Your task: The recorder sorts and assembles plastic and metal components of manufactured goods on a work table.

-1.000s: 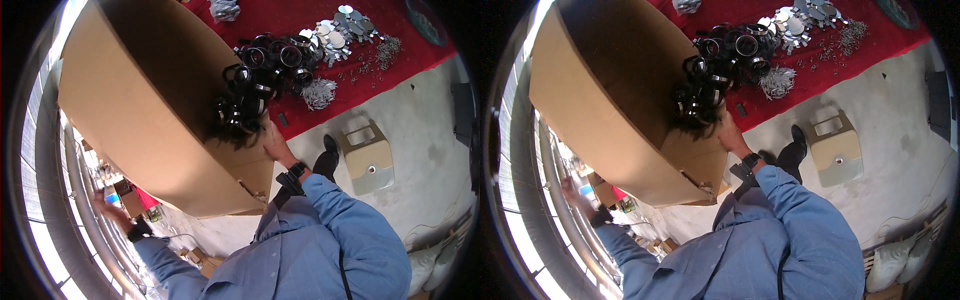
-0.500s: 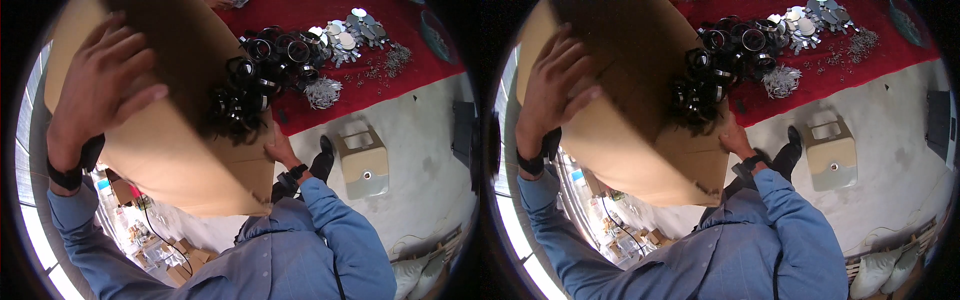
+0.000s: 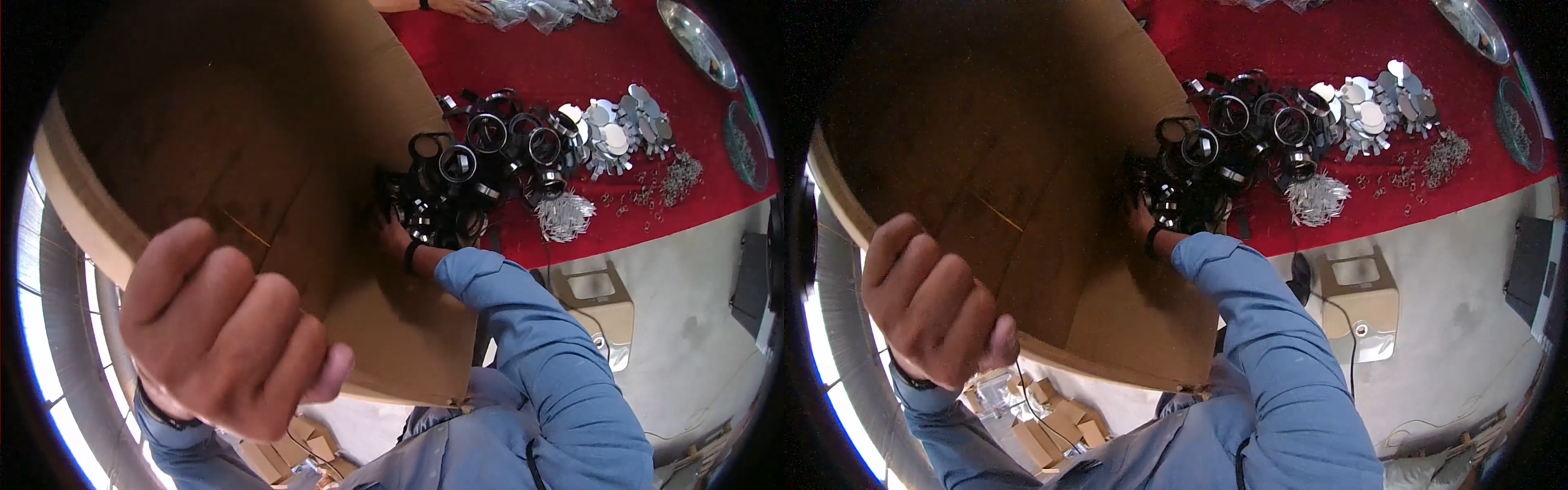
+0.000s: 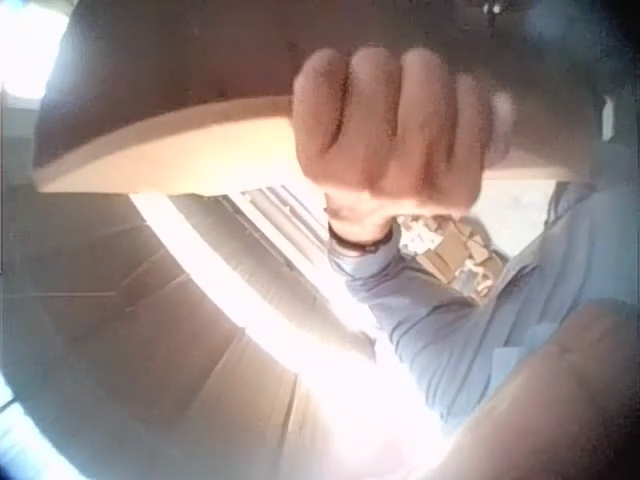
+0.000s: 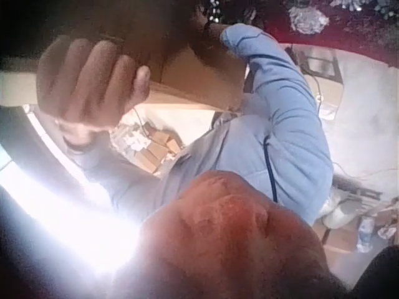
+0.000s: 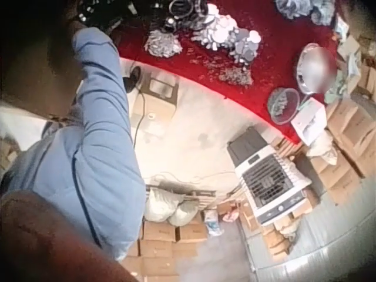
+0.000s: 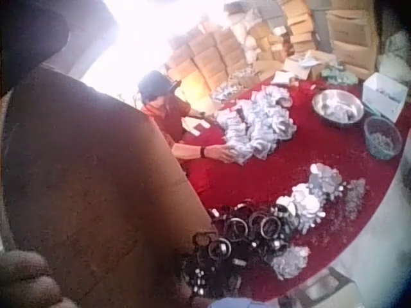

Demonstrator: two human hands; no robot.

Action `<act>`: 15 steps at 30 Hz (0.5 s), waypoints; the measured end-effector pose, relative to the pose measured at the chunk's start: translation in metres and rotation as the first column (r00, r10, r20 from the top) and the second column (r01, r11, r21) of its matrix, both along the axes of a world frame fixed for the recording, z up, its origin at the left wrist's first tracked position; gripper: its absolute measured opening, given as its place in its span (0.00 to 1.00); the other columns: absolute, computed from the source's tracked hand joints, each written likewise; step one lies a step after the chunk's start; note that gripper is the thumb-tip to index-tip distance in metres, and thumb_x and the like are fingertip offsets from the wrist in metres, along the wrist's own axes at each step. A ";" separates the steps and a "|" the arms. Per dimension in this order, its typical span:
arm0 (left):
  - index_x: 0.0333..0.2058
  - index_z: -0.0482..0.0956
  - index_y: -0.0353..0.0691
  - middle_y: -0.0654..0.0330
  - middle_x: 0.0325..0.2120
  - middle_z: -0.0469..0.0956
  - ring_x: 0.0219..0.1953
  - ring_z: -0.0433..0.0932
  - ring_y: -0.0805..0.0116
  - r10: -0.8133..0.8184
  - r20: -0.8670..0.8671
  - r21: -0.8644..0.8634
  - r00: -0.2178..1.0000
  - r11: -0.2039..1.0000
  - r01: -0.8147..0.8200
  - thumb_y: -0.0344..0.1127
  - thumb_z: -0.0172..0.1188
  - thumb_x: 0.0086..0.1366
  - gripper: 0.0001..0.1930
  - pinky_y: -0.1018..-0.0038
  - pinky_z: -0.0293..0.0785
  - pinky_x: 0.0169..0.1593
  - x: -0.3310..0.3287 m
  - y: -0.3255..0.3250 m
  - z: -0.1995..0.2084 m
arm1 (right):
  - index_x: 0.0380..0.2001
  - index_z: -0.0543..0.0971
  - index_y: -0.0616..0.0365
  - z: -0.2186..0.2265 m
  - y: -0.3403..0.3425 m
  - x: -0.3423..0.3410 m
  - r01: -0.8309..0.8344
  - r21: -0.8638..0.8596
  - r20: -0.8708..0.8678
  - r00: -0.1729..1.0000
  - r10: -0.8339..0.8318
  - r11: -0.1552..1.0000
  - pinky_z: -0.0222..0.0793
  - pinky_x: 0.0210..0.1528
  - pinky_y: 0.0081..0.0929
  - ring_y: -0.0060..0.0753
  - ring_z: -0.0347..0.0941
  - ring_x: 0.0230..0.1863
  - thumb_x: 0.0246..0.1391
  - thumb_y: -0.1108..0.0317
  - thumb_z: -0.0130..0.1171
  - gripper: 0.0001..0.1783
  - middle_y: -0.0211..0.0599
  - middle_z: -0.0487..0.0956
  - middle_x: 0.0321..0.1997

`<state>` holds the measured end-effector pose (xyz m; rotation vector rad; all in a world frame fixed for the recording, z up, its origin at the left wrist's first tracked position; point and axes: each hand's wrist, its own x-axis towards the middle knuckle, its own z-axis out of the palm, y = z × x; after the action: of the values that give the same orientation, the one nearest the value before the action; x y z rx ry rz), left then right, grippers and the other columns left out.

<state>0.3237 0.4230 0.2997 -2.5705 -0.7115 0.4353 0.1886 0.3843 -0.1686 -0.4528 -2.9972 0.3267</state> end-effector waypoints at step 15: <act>0.13 0.60 0.43 0.61 0.14 0.53 0.18 0.56 0.63 0.073 0.153 0.009 0.986 0.997 -0.075 0.34 0.59 0.46 0.14 0.66 0.53 0.27 -0.045 0.010 0.015 | 0.54 0.77 0.54 0.043 0.118 0.141 0.030 0.390 0.015 0.999 -0.039 0.920 0.58 0.62 0.55 0.46 0.56 0.67 0.60 0.55 0.47 0.24 0.37 0.64 0.65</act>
<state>0.2791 0.4334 0.3146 -2.5906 -0.8624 0.2575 0.3295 0.5018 -0.1251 -0.4673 -2.9605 -0.2794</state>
